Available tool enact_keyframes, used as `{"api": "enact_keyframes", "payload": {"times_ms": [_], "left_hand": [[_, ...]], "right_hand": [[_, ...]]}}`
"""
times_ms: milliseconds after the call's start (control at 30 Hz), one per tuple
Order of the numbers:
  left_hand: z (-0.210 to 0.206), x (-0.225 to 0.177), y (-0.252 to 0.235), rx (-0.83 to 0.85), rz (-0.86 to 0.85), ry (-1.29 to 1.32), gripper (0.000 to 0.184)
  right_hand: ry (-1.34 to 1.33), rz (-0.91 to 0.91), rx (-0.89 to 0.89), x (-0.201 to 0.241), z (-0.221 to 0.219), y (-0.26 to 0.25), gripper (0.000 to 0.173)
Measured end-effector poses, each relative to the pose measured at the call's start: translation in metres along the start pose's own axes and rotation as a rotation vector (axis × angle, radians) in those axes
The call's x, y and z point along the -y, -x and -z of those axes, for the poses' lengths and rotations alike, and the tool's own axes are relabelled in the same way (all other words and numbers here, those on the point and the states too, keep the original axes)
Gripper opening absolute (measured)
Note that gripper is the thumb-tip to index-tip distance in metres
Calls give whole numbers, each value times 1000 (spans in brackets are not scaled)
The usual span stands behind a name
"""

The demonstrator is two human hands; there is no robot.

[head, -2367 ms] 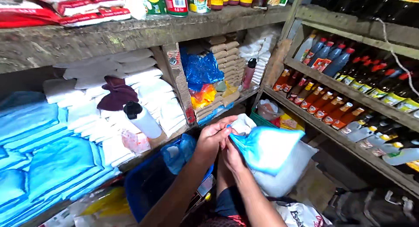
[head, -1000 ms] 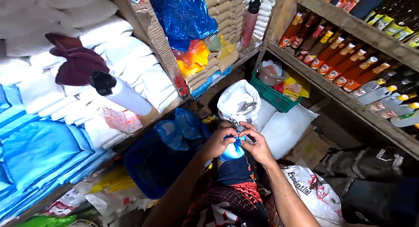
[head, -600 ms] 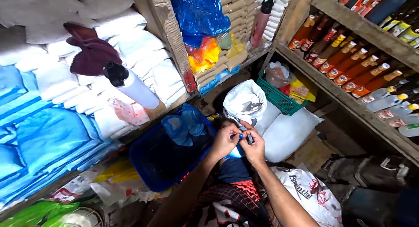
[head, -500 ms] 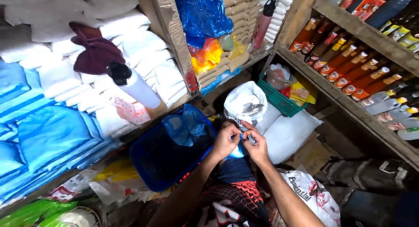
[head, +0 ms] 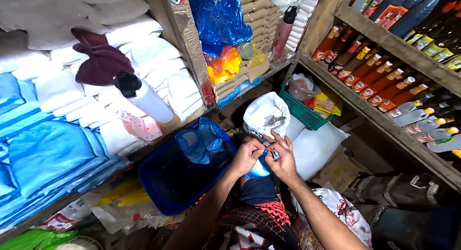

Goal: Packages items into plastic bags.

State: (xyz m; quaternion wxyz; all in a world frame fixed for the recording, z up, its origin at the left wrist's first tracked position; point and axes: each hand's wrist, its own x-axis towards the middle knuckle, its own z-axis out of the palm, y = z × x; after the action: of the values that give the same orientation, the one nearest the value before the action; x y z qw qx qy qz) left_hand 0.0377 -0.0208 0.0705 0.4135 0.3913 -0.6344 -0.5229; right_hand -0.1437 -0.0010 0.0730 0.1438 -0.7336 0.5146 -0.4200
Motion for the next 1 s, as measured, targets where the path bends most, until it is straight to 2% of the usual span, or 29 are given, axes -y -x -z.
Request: {"api": "enact_keyframes", "payload": {"times_ms": [100, 200, 300, 367, 400, 467, 500, 533, 567, 600, 633, 700, 733, 900, 1000], "left_hand": [[1, 6, 3, 55, 27, 59, 20], [0, 5, 1, 61, -1, 88, 15], [-5, -2, -5, 23, -20, 179, 11], [-6, -14, -7, -28, -28, 283, 10], [-4, -25, -7, -57, -39, 337, 10], [7, -52, -6, -130, -54, 446, 12], [16, -66, -7, -172, -55, 488, 13], [27, -81, -8, -216, -51, 519, 13], [37, -94, -9, -255, -56, 552, 14], [47, -105, -9, -282, -75, 590, 15], [56, -114, -9, -302, -90, 629, 17], [70, -126, -7, -349, -96, 690, 19], [75, -131, -5, -382, -97, 709, 19], [112, -147, 9, -629, -174, 650, 19], [134, -141, 38, -727, -334, 453, 27]], "right_hand": [[107, 137, -50, -4, 2, -4, 21], [171, 234, -67, -7, 7, -12, 25], [67, 177, -38, -11, 14, -18, 20], [-158, 56, 35, -16, 25, -21, 16], [-323, -22, 74, -21, 30, -20, 28], [-669, -224, 163, -31, 36, -9, 79], [-837, -304, 210, -35, 35, -2, 98], [-1002, -354, 264, -34, 32, 6, 111], [-1144, -368, 326, -27, 27, 11, 116], [-1265, -366, 374, -17, 21, 14, 115], [-1368, -380, 380, -4, 13, 17, 105], [-1532, -354, 345, 22, -7, 16, 68], [-1598, -316, 338, 34, -17, 11, 60], [-1740, -353, 259, 82, -53, -22, 66], [-1807, -415, 287, 109, -70, -41, 62]]}}
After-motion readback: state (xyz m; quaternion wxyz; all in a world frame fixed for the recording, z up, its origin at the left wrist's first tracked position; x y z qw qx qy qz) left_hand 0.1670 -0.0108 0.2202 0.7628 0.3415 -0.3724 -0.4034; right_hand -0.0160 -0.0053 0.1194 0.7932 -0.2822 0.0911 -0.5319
